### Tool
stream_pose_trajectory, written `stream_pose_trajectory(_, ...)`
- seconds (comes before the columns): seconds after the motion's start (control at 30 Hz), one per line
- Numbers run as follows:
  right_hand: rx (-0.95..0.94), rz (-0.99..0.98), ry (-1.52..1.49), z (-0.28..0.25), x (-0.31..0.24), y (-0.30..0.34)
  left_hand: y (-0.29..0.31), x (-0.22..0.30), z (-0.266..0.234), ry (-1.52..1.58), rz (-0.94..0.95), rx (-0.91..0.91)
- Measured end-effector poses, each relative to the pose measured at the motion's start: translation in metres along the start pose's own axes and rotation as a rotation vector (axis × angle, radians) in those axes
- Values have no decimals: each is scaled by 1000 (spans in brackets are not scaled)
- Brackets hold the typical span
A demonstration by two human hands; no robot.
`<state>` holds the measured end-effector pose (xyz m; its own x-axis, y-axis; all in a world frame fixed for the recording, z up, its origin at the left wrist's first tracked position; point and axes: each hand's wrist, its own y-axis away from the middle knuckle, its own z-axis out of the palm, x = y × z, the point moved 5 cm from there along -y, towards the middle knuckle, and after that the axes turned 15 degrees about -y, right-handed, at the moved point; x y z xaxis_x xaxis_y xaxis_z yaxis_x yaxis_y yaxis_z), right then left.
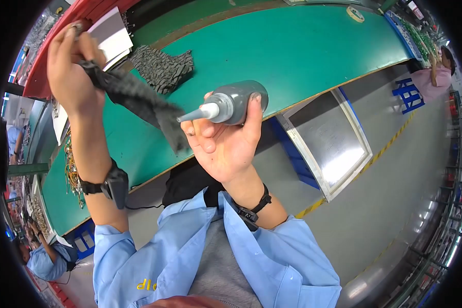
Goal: The person picks up a wire assembly from a pile, applies liquid from a squeeze bottle to the component at the end of the wires, and places it onto a white board, repeating the process for several more assemblies.
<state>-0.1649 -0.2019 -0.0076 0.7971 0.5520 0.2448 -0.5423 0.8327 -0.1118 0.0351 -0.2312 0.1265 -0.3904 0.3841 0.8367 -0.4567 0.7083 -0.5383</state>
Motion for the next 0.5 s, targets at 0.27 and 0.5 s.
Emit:
stream_pose_trajectory(0.27,18,45,15,-14,19,-5,31,-79,-53,-658,27,10)
stream_pose_trajectory(0.5,-46,149,-38,-30,33,-9,114,-40,-50,-226,-79,-93)
